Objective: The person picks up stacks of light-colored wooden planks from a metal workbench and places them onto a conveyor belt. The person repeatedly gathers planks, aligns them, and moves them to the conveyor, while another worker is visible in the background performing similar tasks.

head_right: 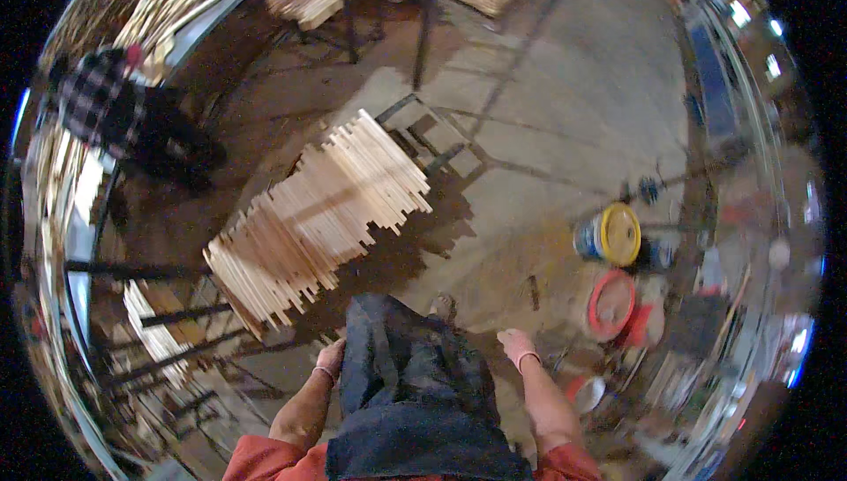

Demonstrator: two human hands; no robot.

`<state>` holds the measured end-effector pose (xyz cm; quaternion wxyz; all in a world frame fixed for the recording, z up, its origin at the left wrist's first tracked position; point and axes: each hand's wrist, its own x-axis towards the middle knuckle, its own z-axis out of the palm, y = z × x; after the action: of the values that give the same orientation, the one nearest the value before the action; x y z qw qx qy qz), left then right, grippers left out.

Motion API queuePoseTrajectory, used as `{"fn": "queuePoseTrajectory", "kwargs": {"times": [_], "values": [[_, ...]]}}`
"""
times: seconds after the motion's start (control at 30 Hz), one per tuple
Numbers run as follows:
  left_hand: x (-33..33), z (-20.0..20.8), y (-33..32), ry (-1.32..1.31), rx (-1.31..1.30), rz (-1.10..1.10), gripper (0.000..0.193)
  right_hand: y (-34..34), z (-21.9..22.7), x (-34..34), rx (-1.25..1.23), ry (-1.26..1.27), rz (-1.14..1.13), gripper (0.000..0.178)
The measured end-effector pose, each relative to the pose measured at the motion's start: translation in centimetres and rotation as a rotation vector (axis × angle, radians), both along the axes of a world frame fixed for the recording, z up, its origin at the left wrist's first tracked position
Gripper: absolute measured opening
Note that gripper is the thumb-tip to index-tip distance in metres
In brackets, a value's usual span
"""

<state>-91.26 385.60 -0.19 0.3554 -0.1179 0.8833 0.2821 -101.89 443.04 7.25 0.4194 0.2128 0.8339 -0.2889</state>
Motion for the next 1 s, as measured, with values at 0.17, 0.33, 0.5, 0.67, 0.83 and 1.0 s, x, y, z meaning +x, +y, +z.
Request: {"fn": "queuePoseTrajectory", "kwargs": {"times": [0.17,0.33,0.5,0.67,0.83,1.0], "values": [[-4.2,-1.6,3.0,-0.248,0.388,1.114,0.033,-2.6,-0.8,-19.3,-0.047,0.078,0.422,0.038],[-12.8,-2.5,5.5,-0.235,0.590,1.660,0.029,-18.3,4.9,-37.7,-0.085,-0.025,0.328,0.031],[-20.2,-10.0,6.6,-0.203,0.323,1.061,0.047,-23.0,-2.5,-46.2,-0.116,-0.048,0.404,0.052],[-26.9,-17.7,8.5,-0.193,0.496,1.392,0.026,-27.9,-10.6,-53.6,0.030,-0.184,0.643,0.066],[-31.3,-27.5,9.4,-0.213,0.637,1.869,0.019,-28.2,-24.5,-59.3,0.063,-0.116,0.689,0.069],[-34.2,-36.0,7.8,-0.001,0.703,2.146,0.047,-32.4,-33.4,-66.6,0.110,-0.022,0.718,0.060]]}}
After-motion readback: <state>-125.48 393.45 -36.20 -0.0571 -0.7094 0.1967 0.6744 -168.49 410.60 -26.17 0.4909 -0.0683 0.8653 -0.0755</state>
